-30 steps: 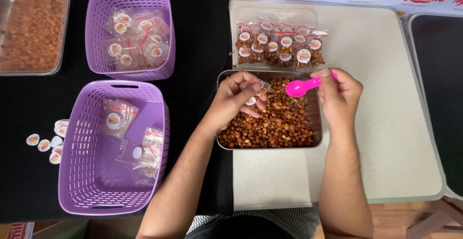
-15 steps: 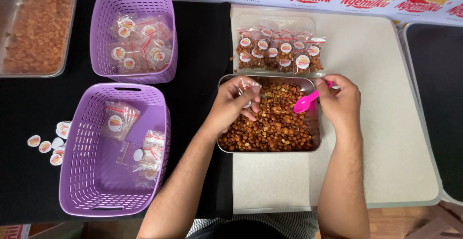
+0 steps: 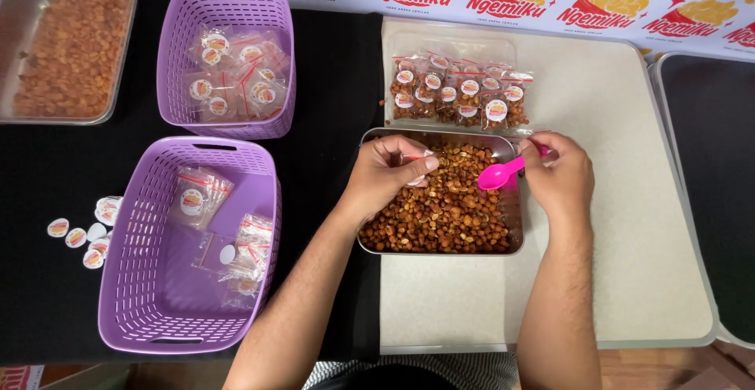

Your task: Filling small plastic bags with roasted peanuts using a spoon and sealing them for retail.

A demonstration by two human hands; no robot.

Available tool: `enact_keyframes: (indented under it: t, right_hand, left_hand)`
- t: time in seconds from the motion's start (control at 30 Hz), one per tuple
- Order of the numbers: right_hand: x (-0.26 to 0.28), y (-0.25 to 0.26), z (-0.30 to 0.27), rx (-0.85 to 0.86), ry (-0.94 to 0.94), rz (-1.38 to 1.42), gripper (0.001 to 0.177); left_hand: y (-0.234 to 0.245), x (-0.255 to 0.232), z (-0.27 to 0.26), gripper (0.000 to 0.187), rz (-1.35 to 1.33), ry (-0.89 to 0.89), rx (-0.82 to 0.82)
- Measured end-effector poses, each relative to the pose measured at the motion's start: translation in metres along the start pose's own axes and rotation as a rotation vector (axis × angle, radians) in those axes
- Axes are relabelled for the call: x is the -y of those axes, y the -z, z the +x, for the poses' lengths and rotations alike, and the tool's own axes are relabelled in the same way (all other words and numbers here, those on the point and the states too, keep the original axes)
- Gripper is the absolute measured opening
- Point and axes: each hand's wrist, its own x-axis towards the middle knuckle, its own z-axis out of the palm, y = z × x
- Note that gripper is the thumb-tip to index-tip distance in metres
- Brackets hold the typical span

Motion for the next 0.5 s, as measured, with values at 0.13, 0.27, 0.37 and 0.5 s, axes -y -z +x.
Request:
enact_keyframes:
  t: [0.13,0.27,0.37,0.5]
  right_hand:
    - [0.012,-0.007,-0.005,-0.196,0.163,-0.05,0.012]
    - [0.041,-0.026,-0.022,-0.26,0.287,0.253,0.01]
    - [0.068,-0.026,-0.037,-0.136,0.307,0.394,0.01]
    - [0.073,-0.034,-0.043,0.199,0.301,0.603,0.013]
  left_hand:
    - [-0.005,-0.009,-0.006,0.02,0.013,-0.003,0.002]
    - [-0.011,-0.021,-0.012,0.018,0.1,-0.005,0.03]
    - [-0.014,-0.027,-0.015,0.021,0.127,0.003,0.063]
    - [-0.017,-0.031,-0.015,0.023,0.189,-0.021,0.13]
